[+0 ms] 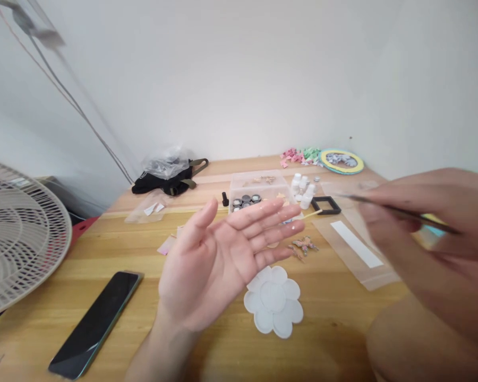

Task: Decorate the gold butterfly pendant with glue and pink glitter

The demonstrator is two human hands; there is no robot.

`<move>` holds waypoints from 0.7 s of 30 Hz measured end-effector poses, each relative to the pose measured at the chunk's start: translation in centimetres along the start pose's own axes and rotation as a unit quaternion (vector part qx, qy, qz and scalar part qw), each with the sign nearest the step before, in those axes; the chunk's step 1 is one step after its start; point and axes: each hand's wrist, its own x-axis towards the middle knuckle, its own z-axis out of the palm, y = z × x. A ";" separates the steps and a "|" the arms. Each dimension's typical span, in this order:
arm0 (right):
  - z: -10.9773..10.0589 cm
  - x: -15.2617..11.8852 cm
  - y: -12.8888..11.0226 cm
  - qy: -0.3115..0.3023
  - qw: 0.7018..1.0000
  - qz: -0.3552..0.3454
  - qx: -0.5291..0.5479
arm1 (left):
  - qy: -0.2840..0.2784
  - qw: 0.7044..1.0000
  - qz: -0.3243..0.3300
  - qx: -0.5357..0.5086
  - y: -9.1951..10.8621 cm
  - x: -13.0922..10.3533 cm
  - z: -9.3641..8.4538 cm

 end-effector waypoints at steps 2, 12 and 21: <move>0.7 0.3 -1.5 -0.014 0.999 -0.033 -0.004 | 0.003 1.000 0.004 0.004 0.0 0.0 0.1; 2.6 0.7 -2.0 -0.015 0.995 -0.097 0.021 | 0.008 0.998 0.038 0.044 -0.2 -0.3 0.3; 1.4 0.5 -1.9 0.000 0.999 -0.042 -0.019 | 0.007 0.997 0.046 0.069 -0.3 -0.3 0.6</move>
